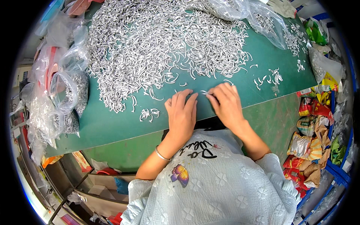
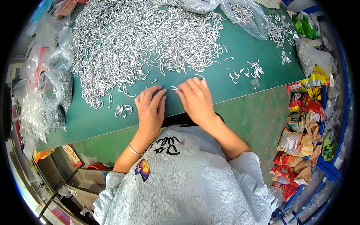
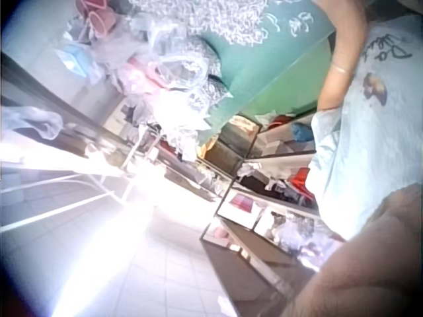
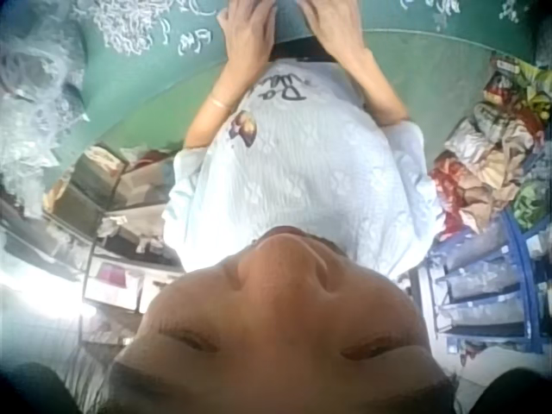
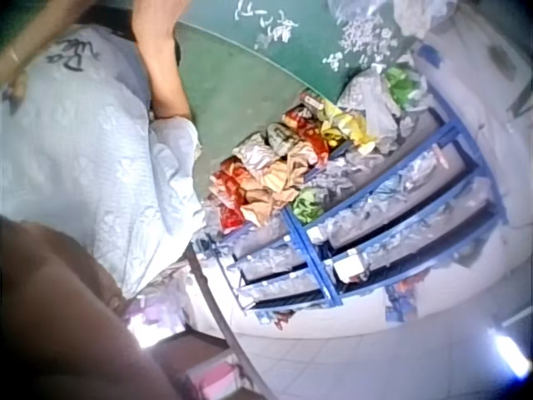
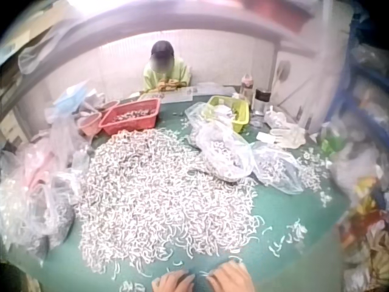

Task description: The person sorts small curved silver metal parts by hand on a green workbench, picking them up from a large pile and organizing them into smaller groups.

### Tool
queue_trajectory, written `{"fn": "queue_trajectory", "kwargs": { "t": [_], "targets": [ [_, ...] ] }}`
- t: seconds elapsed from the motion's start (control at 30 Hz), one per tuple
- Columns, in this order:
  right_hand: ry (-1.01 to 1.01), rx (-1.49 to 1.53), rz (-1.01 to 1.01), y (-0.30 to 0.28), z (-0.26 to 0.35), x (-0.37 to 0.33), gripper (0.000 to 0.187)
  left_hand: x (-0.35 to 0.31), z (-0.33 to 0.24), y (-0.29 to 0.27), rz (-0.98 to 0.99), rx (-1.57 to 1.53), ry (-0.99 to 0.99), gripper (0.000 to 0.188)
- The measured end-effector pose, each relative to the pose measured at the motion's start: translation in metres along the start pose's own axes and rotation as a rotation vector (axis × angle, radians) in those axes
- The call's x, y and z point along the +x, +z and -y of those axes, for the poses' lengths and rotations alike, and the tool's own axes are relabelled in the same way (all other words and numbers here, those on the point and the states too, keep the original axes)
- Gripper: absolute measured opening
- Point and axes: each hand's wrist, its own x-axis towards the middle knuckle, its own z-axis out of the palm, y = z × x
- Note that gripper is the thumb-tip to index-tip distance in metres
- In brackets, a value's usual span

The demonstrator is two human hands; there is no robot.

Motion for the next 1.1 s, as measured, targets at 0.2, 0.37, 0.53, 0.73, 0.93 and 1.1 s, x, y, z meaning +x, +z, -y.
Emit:
{"fn": "queue_trajectory", "kwargs": {
  "t": [0.2,0.37,0.53,0.73,0.93,1.1],
  "targets": [
    [-0.005,0.129,-0.048,-0.011,-0.014,0.01,0.022,-0.001,-0.001,0.003,-0.001,-0.02,0.049,0.029],
    [-0.117,0.066,0.012,0.002,-0.008,0.012,0.018,0.006,0.005,0.014,0.019,0.026,0.078,0.028],
    [-0.049,0.008,-0.051,-0.019,-0.029,-0.012,0.012,0.006,0.02,0.013,-0.052,0.017,0.034,0.024],
    [0.24,-0.395,-0.301,-0.053,-0.07,-0.035,0.013,0.014,0.013,0.011,-0.071,0.046,0.033,0.026],
    [0.168,-0.288,-0.295,-0.035,-0.054,-0.006,0.04,0.015,0.002,0.015,-0.035,0.024,0.041,0.029],
    [0.07,-0.211,-0.175,-0.019,-0.039,-0.007,0.033,0.016,-0.002,0.013,-0.035,0.046,0.039,0.03]
  ]
}}
